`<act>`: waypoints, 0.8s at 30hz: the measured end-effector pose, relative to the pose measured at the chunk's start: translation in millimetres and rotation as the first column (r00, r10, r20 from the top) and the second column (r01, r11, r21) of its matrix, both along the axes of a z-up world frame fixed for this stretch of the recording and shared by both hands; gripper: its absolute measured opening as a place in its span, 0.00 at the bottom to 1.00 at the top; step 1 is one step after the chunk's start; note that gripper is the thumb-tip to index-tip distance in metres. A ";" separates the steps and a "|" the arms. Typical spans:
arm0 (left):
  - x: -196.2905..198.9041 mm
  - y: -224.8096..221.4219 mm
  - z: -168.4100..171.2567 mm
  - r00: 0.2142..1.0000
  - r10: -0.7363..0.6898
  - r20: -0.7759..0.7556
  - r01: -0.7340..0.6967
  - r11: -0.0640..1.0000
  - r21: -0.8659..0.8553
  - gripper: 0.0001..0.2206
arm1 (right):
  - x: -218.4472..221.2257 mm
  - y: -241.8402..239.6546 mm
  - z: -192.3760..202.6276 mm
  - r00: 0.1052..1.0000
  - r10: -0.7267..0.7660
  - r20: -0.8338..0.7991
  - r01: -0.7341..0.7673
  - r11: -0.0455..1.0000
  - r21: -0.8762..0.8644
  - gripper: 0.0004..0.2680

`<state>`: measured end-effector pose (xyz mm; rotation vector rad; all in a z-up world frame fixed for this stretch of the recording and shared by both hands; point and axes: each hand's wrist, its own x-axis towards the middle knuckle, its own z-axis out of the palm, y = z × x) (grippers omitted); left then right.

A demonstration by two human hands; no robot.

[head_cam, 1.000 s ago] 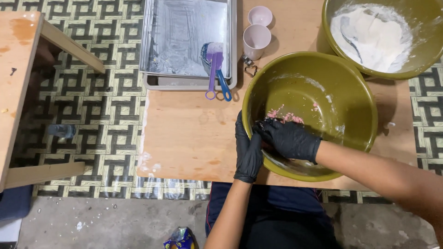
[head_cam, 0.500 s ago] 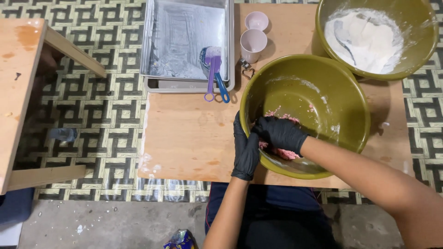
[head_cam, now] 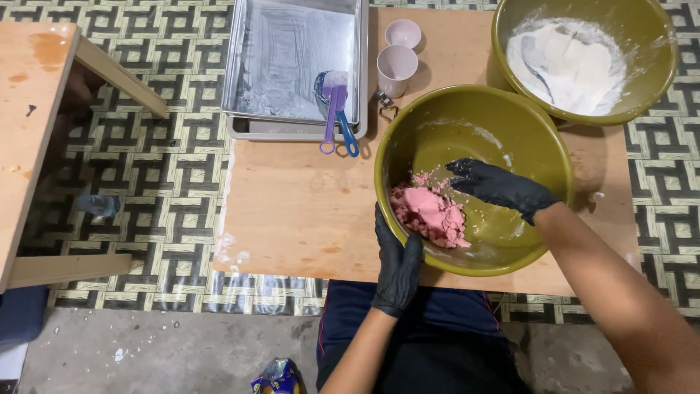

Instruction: Mixing and kneading pink dough in a bowl on a production table.

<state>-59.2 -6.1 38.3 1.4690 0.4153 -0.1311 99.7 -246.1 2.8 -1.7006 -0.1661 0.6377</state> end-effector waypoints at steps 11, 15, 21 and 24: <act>23.4 32.5 -25.4 0.936 0.252 0.245 -0.203 0.956 -0.209 0.36 | 16.1 -8.3 -44.3 0.957 -0.034 -0.289 0.143 0.920 0.366 0.27; 0.2 10.4 -31.4 0.888 0.176 0.426 -0.119 0.980 -0.157 0.36 | 34.8 59.4 -80.5 0.914 0.120 0.389 0.040 0.924 -0.380 0.14; 7.6 14.8 -33.3 0.844 0.210 0.493 -0.081 0.959 -0.270 0.38 | -12.8 130.5 -99.2 0.547 0.536 0.643 0.314 0.581 -0.751 0.22; 3.9 10.6 -22.1 0.870 0.175 0.460 -0.117 0.981 -0.153 0.36 | -27.8 129.1 -76.2 0.408 0.673 0.617 0.314 0.532 -0.787 0.16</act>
